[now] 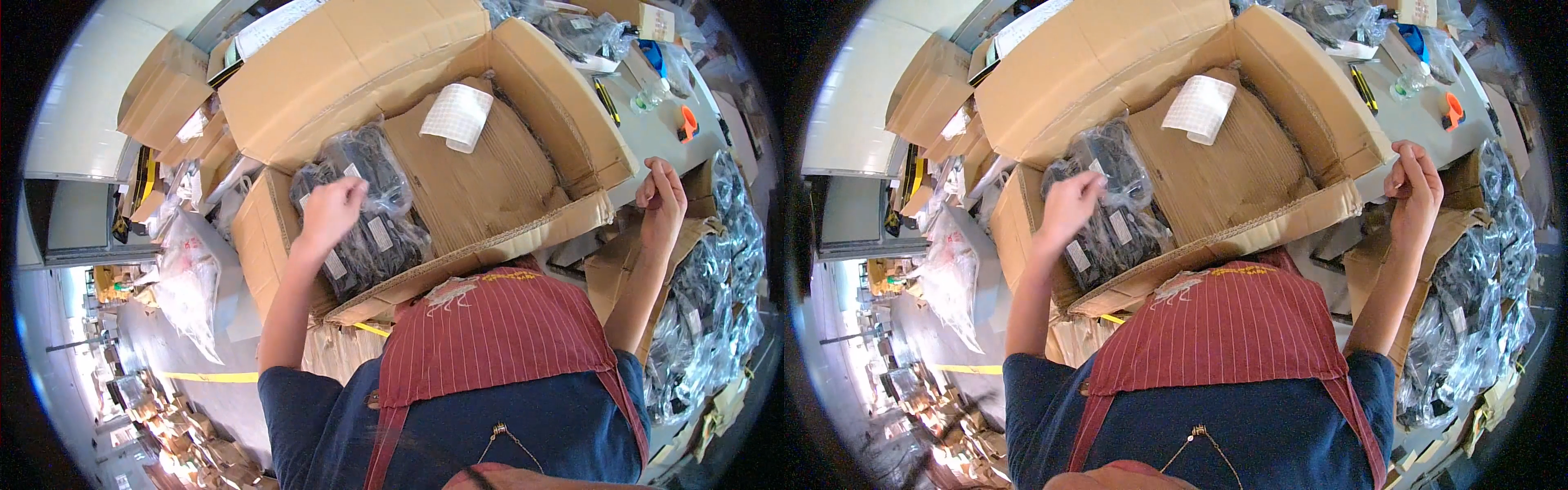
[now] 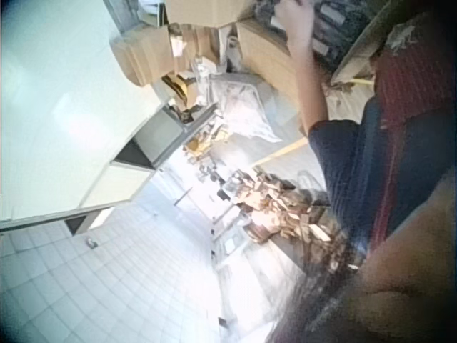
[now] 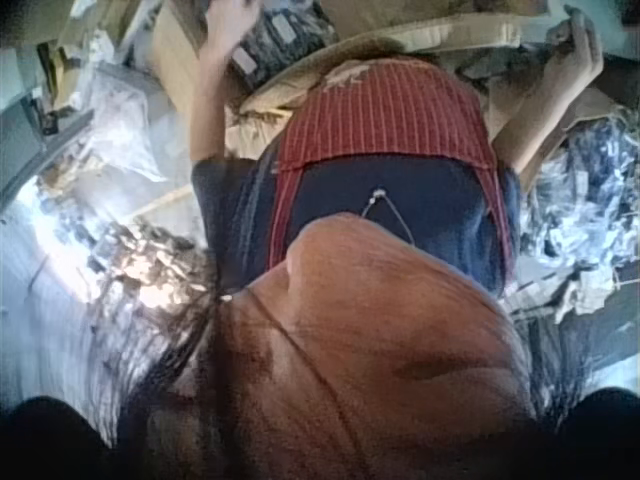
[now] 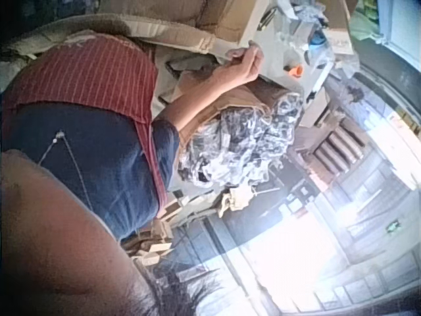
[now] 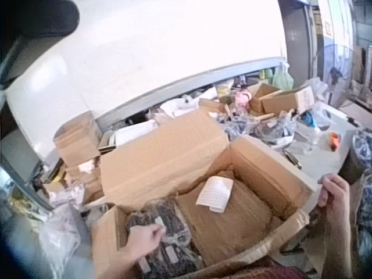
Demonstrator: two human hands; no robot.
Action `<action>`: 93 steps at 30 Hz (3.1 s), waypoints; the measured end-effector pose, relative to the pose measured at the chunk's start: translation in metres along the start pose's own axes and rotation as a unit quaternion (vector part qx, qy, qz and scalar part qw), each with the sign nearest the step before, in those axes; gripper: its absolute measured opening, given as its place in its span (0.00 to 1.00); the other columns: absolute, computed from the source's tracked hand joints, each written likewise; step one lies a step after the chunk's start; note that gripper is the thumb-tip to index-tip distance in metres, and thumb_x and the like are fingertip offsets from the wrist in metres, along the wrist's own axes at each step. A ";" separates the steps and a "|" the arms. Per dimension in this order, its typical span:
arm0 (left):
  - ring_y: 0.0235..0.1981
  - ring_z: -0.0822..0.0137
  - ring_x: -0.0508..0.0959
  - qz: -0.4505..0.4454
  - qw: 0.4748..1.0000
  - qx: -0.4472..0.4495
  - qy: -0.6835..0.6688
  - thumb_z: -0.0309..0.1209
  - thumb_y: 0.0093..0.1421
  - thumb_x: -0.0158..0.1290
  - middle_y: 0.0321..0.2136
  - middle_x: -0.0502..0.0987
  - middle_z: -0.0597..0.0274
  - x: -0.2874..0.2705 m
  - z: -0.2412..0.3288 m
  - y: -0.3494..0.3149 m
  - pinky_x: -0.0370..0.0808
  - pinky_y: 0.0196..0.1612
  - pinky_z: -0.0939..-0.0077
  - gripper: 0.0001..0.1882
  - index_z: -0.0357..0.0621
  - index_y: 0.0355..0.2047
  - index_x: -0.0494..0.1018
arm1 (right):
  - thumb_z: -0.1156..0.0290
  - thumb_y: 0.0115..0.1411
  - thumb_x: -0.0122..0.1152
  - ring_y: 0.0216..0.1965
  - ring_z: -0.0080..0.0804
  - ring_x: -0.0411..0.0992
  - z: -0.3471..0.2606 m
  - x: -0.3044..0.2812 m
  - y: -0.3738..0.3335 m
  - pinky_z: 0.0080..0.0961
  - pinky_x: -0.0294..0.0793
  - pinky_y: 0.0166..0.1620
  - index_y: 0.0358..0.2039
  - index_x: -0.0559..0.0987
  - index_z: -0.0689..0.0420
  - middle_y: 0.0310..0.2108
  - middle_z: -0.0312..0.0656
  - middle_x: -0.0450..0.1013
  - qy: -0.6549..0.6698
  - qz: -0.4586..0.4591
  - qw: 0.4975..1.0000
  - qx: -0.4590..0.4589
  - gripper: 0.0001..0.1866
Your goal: The person labels individual power adapters and places them into a large cardboard box. They remove adapters from a bin one at a time, check them, apply a small white sticker to the plug end, and then deposit the labeled item into a secondary container.
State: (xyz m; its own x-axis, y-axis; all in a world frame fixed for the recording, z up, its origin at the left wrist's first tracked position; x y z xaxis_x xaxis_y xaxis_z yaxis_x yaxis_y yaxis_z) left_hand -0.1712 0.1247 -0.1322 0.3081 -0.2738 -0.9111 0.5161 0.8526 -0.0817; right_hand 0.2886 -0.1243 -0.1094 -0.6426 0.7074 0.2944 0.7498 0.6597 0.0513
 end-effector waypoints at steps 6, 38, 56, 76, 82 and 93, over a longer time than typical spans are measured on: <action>0.49 0.58 0.78 0.062 0.965 0.211 0.142 0.26 0.55 0.53 0.45 0.80 0.58 -0.004 0.035 0.038 0.72 0.54 0.62 0.16 0.48 0.45 0.79 | 0.68 0.66 0.57 0.20 0.14 0.59 -0.003 0.040 0.013 0.14 0.57 0.23 0.39 0.80 0.61 0.20 0.29 0.65 -0.030 -0.044 0.998 -0.012 0.10; 0.50 0.64 0.75 -0.087 0.739 0.092 -0.661 0.27 0.46 0.53 0.47 0.78 0.55 -0.005 0.148 -0.002 0.69 0.54 0.74 0.32 0.32 0.55 0.69 | 0.63 0.68 0.53 0.19 0.17 0.64 -0.041 0.174 -0.044 0.16 0.63 0.23 0.55 0.70 0.57 0.18 0.31 0.66 0.020 -0.231 0.972 0.038 0.18; 0.26 0.76 0.74 -0.123 0.768 0.112 -0.618 0.39 0.67 0.53 0.24 0.77 0.65 -0.011 0.187 -0.005 0.70 0.34 0.81 0.21 0.28 0.45 0.78 | 0.72 0.63 0.60 0.30 0.20 0.71 -0.053 0.172 -0.042 0.17 0.71 0.33 0.56 0.68 0.60 0.35 0.37 0.75 0.055 -0.255 0.965 0.005 0.21; 0.16 0.67 0.68 0.168 0.919 0.212 -0.287 0.29 0.55 0.63 0.13 0.69 0.61 -0.021 0.202 -0.023 0.64 0.20 0.72 0.09 0.45 0.38 0.83 | 0.85 0.58 0.63 0.33 0.22 0.76 -0.073 0.189 -0.072 0.20 0.76 0.38 0.51 0.68 0.64 0.34 0.42 0.79 -0.269 -0.188 0.907 -0.266 0.21; 0.16 0.67 0.69 0.145 0.915 0.197 -0.320 0.30 0.57 0.62 0.13 0.70 0.61 -0.014 0.199 -0.022 0.65 0.21 0.71 0.08 0.44 0.37 0.83 | 0.83 0.54 0.67 0.29 0.30 0.79 -0.071 0.192 -0.080 0.25 0.79 0.33 0.46 0.73 0.62 0.33 0.41 0.79 -0.296 -0.146 0.865 -0.378 0.19; 0.19 0.73 0.72 0.101 0.936 0.195 -0.274 0.29 0.61 0.59 0.16 0.77 0.63 -0.012 0.202 -0.019 0.68 0.24 0.75 0.07 0.40 0.35 0.83 | 0.83 0.51 0.68 0.29 0.34 0.80 -0.069 0.192 -0.084 0.26 0.79 0.33 0.39 0.75 0.62 0.34 0.41 0.79 -0.313 -0.125 0.841 -0.422 0.15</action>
State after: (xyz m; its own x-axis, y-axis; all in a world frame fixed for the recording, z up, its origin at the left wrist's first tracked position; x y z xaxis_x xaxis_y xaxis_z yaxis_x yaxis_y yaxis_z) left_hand -0.0236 0.0218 -0.0382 0.7391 -0.4036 -0.5394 0.6234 0.7133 0.3204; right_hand 0.1133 -0.0614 0.0088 -0.5557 0.7425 -0.3740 0.2536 0.5798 0.7743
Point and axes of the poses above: each hand's wrist, its own y-axis towards the middle knuckle, its own x-axis out of the palm, z = x × y, the point moved 7 cm from there along y, towards the middle knuckle
